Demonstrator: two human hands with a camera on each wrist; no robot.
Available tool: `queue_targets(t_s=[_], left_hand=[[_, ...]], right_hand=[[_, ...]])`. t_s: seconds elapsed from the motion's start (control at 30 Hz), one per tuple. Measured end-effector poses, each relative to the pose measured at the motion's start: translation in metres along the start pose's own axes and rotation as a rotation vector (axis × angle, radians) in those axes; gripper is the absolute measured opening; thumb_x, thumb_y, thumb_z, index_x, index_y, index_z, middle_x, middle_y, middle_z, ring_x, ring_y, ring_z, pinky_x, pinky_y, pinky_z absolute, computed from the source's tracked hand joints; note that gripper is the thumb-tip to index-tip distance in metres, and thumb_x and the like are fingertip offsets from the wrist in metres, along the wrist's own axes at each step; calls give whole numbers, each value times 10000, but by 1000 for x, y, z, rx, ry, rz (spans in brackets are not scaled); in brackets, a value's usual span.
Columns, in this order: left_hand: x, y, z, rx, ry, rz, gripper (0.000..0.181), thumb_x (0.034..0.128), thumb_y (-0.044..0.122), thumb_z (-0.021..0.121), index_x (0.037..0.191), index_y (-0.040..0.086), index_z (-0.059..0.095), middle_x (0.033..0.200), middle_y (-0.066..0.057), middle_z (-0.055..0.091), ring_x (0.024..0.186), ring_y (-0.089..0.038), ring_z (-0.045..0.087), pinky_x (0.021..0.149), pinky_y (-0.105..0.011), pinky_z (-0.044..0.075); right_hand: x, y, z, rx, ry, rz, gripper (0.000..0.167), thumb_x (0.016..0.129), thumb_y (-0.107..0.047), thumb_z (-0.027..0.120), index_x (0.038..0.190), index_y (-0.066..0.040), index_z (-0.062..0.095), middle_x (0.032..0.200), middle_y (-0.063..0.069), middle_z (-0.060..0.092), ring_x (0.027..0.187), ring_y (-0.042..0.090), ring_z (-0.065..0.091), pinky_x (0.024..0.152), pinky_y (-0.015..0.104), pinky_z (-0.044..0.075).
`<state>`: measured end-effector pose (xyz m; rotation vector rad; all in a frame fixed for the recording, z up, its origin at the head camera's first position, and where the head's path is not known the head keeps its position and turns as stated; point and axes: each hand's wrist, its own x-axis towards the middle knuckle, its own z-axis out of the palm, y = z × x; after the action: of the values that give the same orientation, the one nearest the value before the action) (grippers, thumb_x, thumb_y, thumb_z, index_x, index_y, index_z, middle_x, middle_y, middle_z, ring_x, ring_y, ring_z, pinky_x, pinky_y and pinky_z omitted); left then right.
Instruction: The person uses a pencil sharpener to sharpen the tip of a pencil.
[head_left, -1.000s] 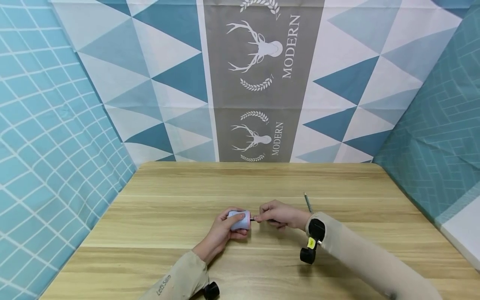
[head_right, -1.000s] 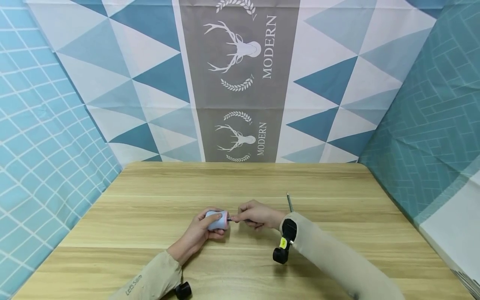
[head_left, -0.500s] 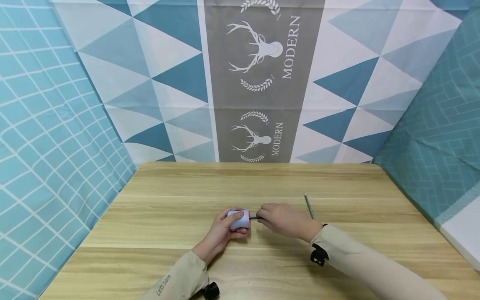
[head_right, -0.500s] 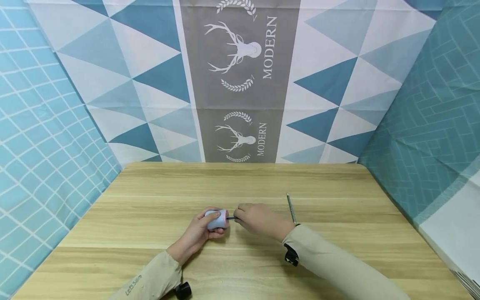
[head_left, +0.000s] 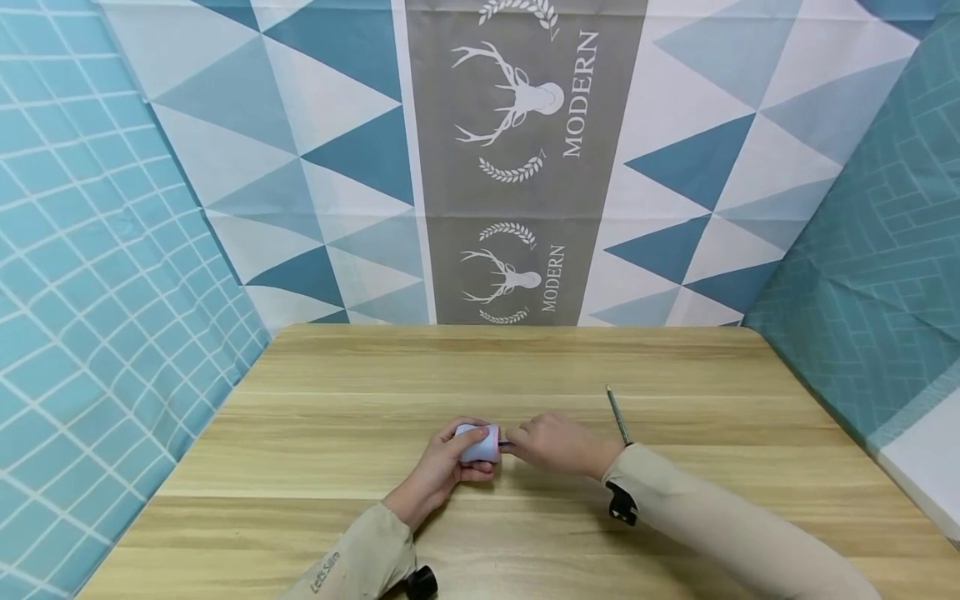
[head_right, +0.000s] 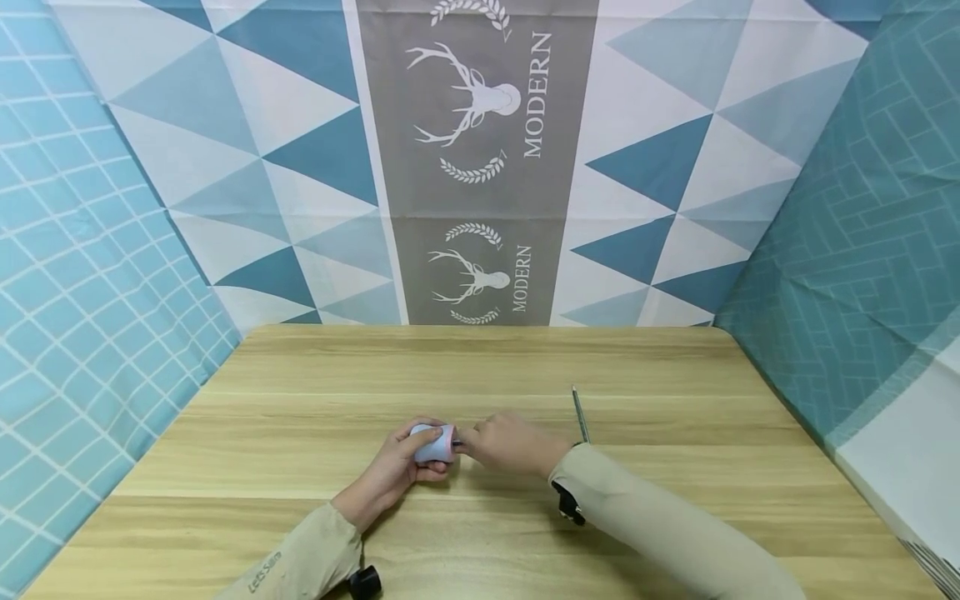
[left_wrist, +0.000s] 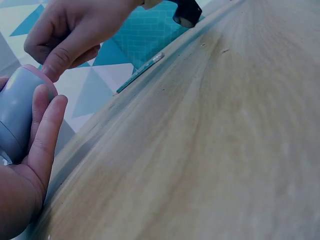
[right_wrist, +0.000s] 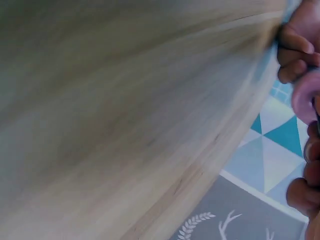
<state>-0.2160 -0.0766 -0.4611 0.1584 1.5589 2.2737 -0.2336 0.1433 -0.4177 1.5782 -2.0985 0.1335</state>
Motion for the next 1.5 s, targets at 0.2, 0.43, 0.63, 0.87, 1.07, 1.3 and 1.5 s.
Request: queue_targets(t_s=[0.2,0.43,0.63,0.87,1.07,1.3,1.5], left_hand=[[-1,1,-1,-3,-6,8,102,968,148,607,1048,124,666,964,-187,582,601,-140,672,627,-319,626],[-1,1,1,9,-15,8,108,956,139,617,1052,118,663,997,-197,575,594,-138,665,617,-314,624],[-1,0,2,21,-33,6,124,940,132,641,1059,112,664,929,-176,614,589,-150,673,616,-331,626],[0,0,5,22,-31,1,135,934,153,641,1060,109,661,935,-172,612,589,-144,669,613,-331,625],[0,1,6,-3,-34,6,135,967,166,607,1074,93,643,904,-155,604,598,-133,671,622,-309,622],[-1,3,2,-20,-27,7,161,986,174,592,1115,83,626,924,-166,592,604,-124,670,627,-298,621],[-1,2,0,-29,-6,5,158,984,174,599,1114,88,622,897,-157,599,601,-127,669,633,-306,623]], right_hand=[[6,2,-4,494,-112,240,307,967,-82,650,732,-124,457,598,-139,343,523,-68,309,451,87,281],[6,7,-6,1207,-259,697,375,997,-138,601,665,-113,429,505,-105,327,412,23,274,371,184,230],[-2,11,0,1624,-363,1001,299,1014,-182,560,729,-93,539,471,-69,290,377,48,219,335,199,189],[-3,10,-11,1349,-333,922,327,992,-204,606,769,33,572,468,-56,360,380,62,275,352,203,244],[2,3,-32,762,-262,607,207,997,-146,611,875,-2,697,601,-57,535,508,6,409,460,176,375],[-2,-10,-30,177,-178,259,81,991,-121,618,993,-48,652,837,-13,680,707,21,606,599,149,518],[-8,-11,-21,-332,-109,17,243,1084,-163,371,943,-87,553,804,-41,621,612,80,528,486,168,449]])
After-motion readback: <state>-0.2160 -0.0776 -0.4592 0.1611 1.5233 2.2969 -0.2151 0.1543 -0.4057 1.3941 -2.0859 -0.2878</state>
